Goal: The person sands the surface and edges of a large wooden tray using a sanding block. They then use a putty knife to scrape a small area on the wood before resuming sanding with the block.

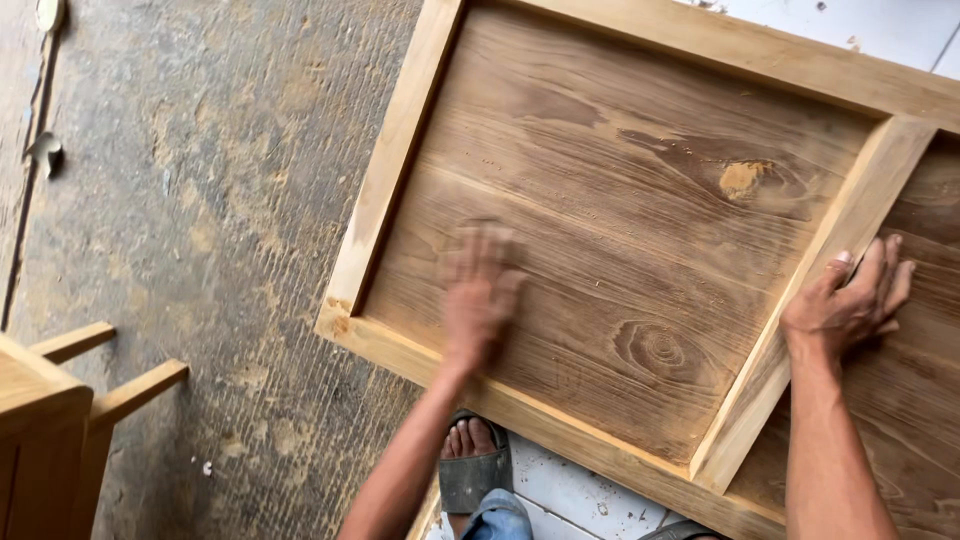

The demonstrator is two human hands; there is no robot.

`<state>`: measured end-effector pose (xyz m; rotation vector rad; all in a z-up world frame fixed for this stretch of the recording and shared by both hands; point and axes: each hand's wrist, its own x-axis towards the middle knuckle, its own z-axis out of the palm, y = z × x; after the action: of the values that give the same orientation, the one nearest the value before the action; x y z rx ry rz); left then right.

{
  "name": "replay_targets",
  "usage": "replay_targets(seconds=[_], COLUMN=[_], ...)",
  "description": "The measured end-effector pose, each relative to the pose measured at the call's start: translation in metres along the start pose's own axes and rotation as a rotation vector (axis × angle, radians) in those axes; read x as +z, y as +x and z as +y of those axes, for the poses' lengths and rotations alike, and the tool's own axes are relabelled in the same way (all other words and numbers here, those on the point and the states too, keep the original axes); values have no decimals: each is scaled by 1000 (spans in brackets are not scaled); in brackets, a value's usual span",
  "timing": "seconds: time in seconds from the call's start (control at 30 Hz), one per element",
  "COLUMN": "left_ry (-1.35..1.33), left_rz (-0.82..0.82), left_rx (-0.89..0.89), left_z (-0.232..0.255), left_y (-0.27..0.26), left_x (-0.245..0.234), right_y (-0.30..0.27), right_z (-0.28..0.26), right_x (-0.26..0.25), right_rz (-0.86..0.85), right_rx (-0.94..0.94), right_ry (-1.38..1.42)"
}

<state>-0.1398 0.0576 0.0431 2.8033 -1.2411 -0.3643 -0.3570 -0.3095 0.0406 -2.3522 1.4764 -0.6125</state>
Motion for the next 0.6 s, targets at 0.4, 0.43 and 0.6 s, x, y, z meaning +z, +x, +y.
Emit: replay_targets(seconds=[0.4,0.43,0.6], left_ry=[-339,-241,102], left_rz=[183,173,273], left_rx=[122,-29,-487], left_z=[59,33,-45], left_y=[-52,-37,14], left_x=[-28,-47,25], right_y=[0,0,2], right_z=[11,9,-12], right_x=[8,6,-3], right_rz=[28,9,-32], right_rx=[6,31,132], right_ry=[3,3,-10])
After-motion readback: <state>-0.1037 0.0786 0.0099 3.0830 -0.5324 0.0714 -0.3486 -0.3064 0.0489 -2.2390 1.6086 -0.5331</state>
